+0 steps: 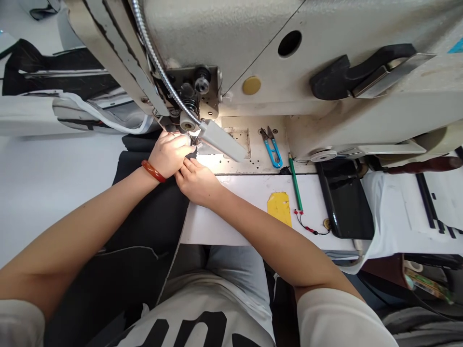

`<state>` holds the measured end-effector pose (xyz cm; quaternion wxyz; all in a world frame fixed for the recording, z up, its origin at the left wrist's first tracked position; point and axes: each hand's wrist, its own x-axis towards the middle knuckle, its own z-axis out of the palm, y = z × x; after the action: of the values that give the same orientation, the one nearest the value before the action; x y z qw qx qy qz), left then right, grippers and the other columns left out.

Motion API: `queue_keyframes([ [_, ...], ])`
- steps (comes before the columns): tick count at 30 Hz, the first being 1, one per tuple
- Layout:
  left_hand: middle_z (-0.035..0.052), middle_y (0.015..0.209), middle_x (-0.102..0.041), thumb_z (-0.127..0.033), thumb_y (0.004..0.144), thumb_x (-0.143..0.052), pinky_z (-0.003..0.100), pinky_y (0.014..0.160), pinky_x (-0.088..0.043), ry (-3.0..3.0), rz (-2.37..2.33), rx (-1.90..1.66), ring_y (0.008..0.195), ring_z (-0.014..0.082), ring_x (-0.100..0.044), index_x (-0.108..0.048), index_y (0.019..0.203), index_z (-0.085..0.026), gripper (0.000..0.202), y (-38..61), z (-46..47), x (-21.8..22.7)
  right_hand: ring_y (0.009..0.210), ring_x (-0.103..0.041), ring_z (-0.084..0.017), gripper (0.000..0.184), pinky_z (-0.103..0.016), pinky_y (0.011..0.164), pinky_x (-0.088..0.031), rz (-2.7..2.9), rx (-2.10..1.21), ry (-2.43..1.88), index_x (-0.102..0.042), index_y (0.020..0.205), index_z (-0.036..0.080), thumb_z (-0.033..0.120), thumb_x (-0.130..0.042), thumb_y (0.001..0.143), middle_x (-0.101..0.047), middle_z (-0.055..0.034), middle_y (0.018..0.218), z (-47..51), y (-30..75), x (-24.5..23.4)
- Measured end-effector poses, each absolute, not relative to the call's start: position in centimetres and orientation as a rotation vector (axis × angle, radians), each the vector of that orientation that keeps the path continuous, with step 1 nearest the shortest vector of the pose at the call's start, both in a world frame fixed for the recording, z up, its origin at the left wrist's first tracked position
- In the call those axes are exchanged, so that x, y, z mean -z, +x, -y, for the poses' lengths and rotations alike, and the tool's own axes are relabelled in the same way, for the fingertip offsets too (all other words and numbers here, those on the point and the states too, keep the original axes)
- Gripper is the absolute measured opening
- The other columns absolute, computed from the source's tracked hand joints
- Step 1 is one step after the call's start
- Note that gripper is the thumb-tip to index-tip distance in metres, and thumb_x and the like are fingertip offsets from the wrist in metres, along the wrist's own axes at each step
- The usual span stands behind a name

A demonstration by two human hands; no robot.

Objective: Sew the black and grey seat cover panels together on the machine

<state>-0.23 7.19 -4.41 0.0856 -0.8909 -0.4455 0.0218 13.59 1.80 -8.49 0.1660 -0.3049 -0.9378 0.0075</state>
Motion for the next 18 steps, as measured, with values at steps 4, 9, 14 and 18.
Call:
queue_keyframes([
  [4,0.0066,0.093,-0.067,-0.027,0.103,-0.028,0.04,0.089,-0.038,-2.638,1.292,-0.017,0.102,0.0226,-0.056,-0.07,0.09,-0.021,0.045,-0.3,-7.7,5.1,0.122,-0.058,-0.028,0.036,-0.044,0.11,-0.041,2.693,-0.091,-0.861,-0.064,0.12,0.001,0.006,-0.039,0.094,-0.067,-0.0217,0.119,-1.9,13.6,8.2],
  [9,0.0076,0.088,-0.071,-0.025,0.1,-0.036,0.041,0.089,-0.045,-2.713,1.155,0.266,0.095,0.0232,-0.062,-0.072,0.089,-0.018,0.038,-1.0,-7.6,5.7,0.13,-0.054,-0.029,0.038,-0.044,0.113,-0.04,2.697,-0.141,-0.846,-0.064,0.123,0.002,0.006,-0.042,0.093,-0.064,-0.0218,0.128,-2.0,14.1,7.9],
  [14,0.0015,0.109,-0.074,-0.03,0.1,-0.041,0.033,0.097,-0.05,-2.68,1.345,0.734,0.102,0.0154,-0.066,-0.071,0.107,-0.023,0.032,-8.8,-7.6,4.5,0.135,-0.05,-0.031,0.041,-0.048,0.114,-0.04,2.721,-0.153,-0.823,-0.061,0.13,0.004,0.007,-0.047,0.091,-0.053,-0.0235,0.142,-2.0,14.5,8.3],
  [18,0.0069,0.125,-0.067,-0.04,0.093,-0.054,0.05,0.112,-0.04,-2.338,1.769,0.527,0.124,0.0256,-0.056,-0.065,0.112,-0.017,0.032,-15.7,-9.9,3.2,0.138,-0.045,-0.033,0.049,-0.048,0.116,-0.04,2.752,-0.188,-0.833,-0.059,0.133,0.003,0.006,-0.053,0.085,-0.05,-0.0237,0.145,-2.1,14.5,8.4],
])
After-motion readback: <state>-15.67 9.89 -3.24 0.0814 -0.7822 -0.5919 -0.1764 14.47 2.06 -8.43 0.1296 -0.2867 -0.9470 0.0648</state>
